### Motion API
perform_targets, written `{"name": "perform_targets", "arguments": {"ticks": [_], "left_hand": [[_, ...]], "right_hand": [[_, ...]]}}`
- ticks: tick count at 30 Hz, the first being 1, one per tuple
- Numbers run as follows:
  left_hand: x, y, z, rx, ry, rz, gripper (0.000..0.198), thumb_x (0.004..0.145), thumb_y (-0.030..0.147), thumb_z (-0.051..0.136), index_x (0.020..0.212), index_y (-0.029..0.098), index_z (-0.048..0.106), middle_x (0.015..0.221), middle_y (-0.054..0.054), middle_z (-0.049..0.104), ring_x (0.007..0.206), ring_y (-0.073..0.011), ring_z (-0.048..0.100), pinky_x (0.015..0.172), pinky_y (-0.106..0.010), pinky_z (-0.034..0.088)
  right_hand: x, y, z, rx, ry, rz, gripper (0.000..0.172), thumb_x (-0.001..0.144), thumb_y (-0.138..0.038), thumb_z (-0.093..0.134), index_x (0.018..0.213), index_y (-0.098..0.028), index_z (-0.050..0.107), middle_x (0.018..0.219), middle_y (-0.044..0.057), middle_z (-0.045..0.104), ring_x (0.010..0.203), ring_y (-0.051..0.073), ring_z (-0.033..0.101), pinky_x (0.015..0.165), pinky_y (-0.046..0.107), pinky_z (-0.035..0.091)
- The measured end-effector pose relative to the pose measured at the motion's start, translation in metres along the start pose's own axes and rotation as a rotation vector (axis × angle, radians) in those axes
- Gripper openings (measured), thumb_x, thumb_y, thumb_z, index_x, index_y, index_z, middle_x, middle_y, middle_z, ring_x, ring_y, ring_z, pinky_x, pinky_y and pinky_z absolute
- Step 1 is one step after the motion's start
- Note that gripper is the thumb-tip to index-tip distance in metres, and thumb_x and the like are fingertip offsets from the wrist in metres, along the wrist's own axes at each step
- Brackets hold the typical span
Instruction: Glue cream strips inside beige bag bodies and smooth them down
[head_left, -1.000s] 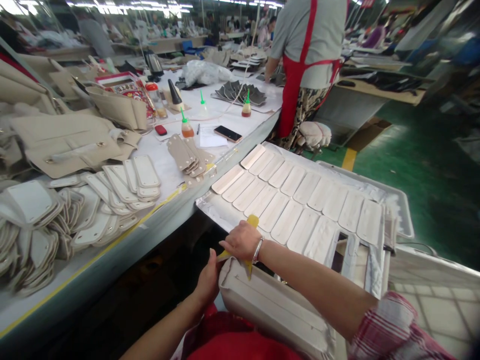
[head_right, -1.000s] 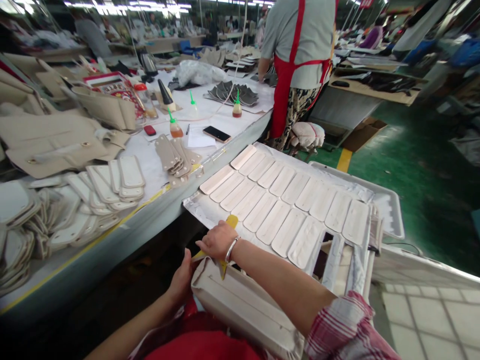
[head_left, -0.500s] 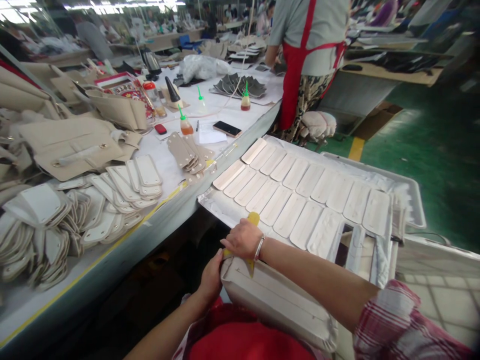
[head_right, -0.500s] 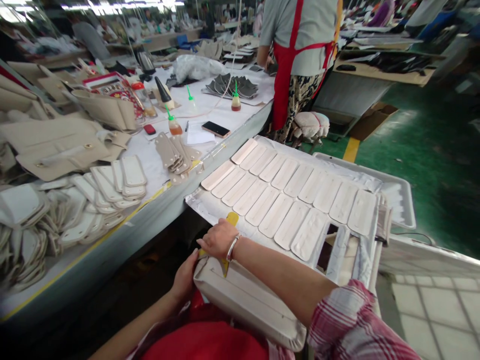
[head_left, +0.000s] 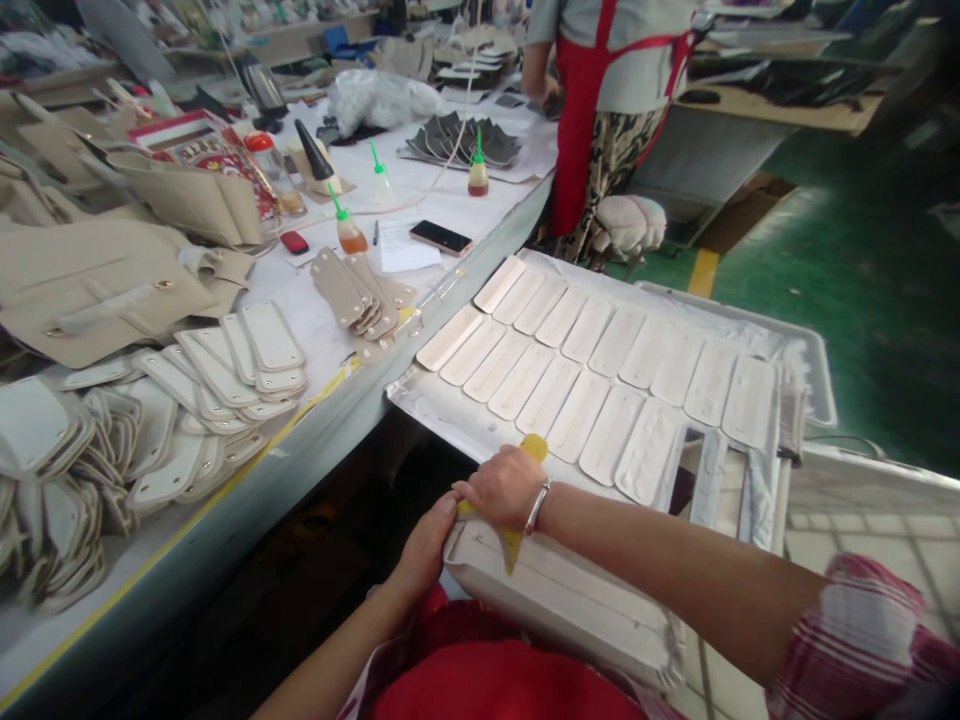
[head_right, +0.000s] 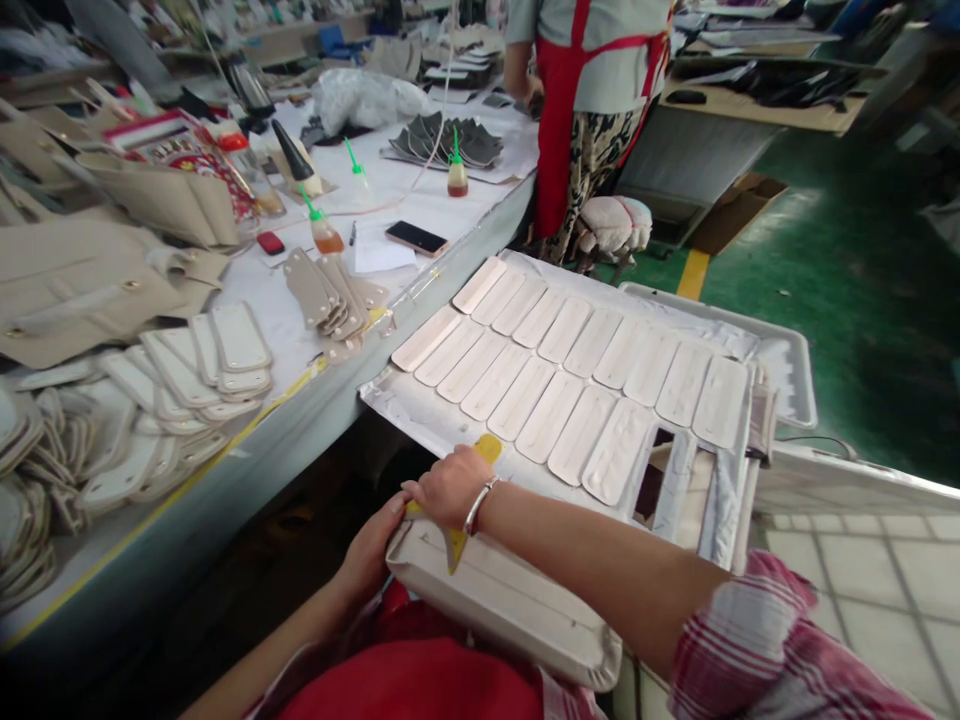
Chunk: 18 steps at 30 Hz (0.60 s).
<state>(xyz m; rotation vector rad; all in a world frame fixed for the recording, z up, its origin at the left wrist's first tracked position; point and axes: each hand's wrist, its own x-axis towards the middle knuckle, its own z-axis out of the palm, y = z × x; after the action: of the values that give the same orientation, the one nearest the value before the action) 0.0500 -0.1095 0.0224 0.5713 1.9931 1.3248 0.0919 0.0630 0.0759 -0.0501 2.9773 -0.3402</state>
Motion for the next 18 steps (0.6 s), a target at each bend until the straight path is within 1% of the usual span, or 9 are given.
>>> {"name": "perform_targets", "arguments": {"ticks": [4, 8, 12, 16, 18], "left_hand": [[0.0, -0.001, -0.003, -0.207, -0.006, -0.13, 0.047, 0.084, 0.05, 0.043, 0.111, 0.016, 0.061, 0.121, -0.007, 0.058, 0.116, -0.0242, 0.05, 0.102, -0.038, 0.036], [0.0, -0.003, -0.006, -0.303, -0.006, -0.195, 0.049, 0.081, 0.052, 0.048, 0.106, 0.013, 0.064, 0.113, -0.008, 0.063, 0.109, -0.0277, 0.054, 0.098, -0.04, 0.04], [-0.003, 0.0, -0.007, -0.317, -0.004, -0.201, 0.049, 0.081, 0.053, 0.047, 0.104, 0.014, 0.065, 0.105, -0.008, 0.067, 0.103, -0.0279, 0.057, 0.093, -0.039, 0.043], [-0.006, 0.004, -0.006, -0.262, -0.034, -0.199, 0.048, 0.081, 0.054, 0.045, 0.101, 0.015, 0.066, 0.102, -0.006, 0.068, 0.101, -0.0269, 0.058, 0.092, -0.037, 0.043], [-0.006, 0.005, -0.004, -0.29, -0.034, -0.215, 0.049, 0.082, 0.054, 0.045, 0.102, 0.014, 0.066, 0.1, -0.008, 0.068, 0.1, -0.0273, 0.058, 0.091, -0.038, 0.043]], "right_hand": [[0.028, 0.009, -0.015, -0.085, -0.117, -0.229, 0.053, 0.091, -0.05, 0.031, 0.069, -0.019, 0.069, 0.07, 0.007, 0.069, 0.063, 0.017, 0.058, 0.064, 0.032, 0.031], [0.052, 0.01, -0.025, -0.158, -0.181, -0.401, 0.051, 0.092, -0.046, 0.029, 0.073, -0.022, 0.071, 0.071, 0.005, 0.069, 0.064, 0.016, 0.058, 0.066, 0.032, 0.031], [0.058, 0.006, -0.029, -0.184, -0.186, -0.476, 0.05, 0.092, -0.046, 0.031, 0.075, -0.022, 0.071, 0.073, 0.004, 0.07, 0.067, 0.016, 0.059, 0.066, 0.031, 0.03], [0.052, 0.007, -0.03, -0.189, -0.141, -0.517, 0.05, 0.092, -0.045, 0.03, 0.075, -0.02, 0.07, 0.074, 0.004, 0.07, 0.068, 0.016, 0.06, 0.065, 0.031, 0.029], [0.049, 0.009, -0.029, -0.186, -0.111, -0.528, 0.051, 0.093, -0.044, 0.029, 0.074, -0.02, 0.07, 0.074, 0.004, 0.07, 0.068, 0.016, 0.061, 0.065, 0.032, 0.029]]}}
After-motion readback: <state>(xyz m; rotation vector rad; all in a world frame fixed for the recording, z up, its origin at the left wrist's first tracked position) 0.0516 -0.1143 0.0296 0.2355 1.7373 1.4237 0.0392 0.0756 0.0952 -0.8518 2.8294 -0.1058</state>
